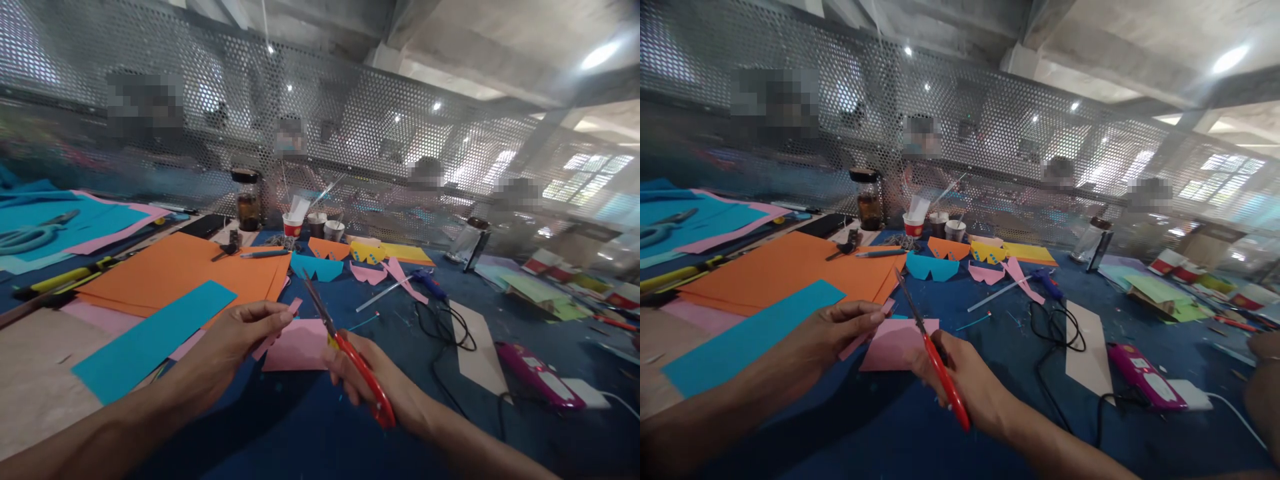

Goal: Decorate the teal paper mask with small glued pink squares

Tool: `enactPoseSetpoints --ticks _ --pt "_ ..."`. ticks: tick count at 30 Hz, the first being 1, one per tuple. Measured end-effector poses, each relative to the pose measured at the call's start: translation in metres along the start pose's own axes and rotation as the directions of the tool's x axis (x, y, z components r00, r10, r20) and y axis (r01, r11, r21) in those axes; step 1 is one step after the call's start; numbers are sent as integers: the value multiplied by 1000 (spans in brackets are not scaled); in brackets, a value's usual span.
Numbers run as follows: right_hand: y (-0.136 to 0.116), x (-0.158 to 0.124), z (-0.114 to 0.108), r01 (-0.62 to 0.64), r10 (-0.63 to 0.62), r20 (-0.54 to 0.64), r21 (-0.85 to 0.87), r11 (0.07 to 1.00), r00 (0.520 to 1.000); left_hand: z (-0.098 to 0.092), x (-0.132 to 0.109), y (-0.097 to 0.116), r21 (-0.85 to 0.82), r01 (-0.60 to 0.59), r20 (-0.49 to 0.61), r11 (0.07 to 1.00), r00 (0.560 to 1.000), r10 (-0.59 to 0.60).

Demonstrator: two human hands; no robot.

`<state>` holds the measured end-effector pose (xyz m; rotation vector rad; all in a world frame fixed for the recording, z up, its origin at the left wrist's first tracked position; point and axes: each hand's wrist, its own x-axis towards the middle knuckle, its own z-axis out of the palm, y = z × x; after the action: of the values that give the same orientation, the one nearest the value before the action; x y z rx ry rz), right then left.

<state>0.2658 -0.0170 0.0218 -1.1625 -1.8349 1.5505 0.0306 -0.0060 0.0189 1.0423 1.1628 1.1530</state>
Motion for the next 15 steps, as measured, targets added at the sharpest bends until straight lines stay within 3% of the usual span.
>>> enactPoseSetpoints --ticks 4,8,15 --pt "-1 11 7 120 -107 -88 164 979 990 8 -3 -3 -30 11 70 999 998 -9" --pt "-8 17 18 71 -27 -155 290 954 988 16 -4 -10 -119 59 113 991 992 -46" --pt "-12 20 29 133 -69 -246 253 958 967 34 -8 -10 -185 98 184 978 981 -63"
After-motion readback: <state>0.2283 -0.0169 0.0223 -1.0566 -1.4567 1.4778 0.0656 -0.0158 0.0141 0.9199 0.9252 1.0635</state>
